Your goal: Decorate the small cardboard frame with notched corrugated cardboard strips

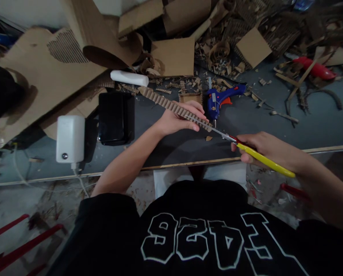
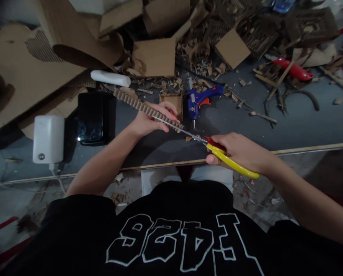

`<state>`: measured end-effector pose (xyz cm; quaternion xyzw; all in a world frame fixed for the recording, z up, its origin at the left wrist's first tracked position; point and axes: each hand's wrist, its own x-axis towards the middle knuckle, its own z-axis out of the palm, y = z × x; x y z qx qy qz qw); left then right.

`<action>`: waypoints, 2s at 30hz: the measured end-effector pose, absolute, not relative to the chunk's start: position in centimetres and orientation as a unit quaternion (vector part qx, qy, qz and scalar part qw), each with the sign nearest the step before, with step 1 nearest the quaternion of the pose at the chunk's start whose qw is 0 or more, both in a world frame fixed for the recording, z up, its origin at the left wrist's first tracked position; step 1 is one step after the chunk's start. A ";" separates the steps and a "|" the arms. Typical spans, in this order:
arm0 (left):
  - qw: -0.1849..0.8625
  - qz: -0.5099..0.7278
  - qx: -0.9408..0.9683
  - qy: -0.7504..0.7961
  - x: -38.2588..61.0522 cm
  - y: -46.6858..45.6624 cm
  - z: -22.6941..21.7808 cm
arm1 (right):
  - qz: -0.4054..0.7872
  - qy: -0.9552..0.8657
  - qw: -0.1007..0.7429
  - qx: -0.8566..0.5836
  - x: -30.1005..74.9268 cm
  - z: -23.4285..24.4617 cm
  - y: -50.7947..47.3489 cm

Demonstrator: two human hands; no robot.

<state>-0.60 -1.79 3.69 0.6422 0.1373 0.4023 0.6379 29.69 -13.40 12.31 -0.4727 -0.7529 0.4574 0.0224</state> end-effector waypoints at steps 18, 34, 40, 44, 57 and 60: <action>0.630 0.437 0.624 0.151 -1.1 -1.0 3.5 | 0.390 -0.750 -0.033 -0.533 29.6 12.3 -14.1; 0.610 0.463 0.635 0.102 -1.7 0.3 2.2 | 0.467 -0.732 0.040 -0.495 29.5 12.3 -13.3; 0.625 0.435 0.622 0.182 -1.7 -0.3 2.9 | 0.418 -0.755 0.000 -0.505 29.0 12.3 -13.4; 0.628 0.419 0.625 0.196 -1.6 -0.4 3.1 | 0.383 -0.761 -0.008 -0.523 28.7 12.1 -13.8; 0.642 0.431 0.612 0.169 -1.4 -0.2 3.2 | 0.412 -0.741 0.000 -0.530 29.4 11.9 -14.0; 0.642 0.427 0.616 0.163 -1.3 -0.3 3.4 | 0.444 -0.727 0.023 -0.522 29.5 12.2 -14.0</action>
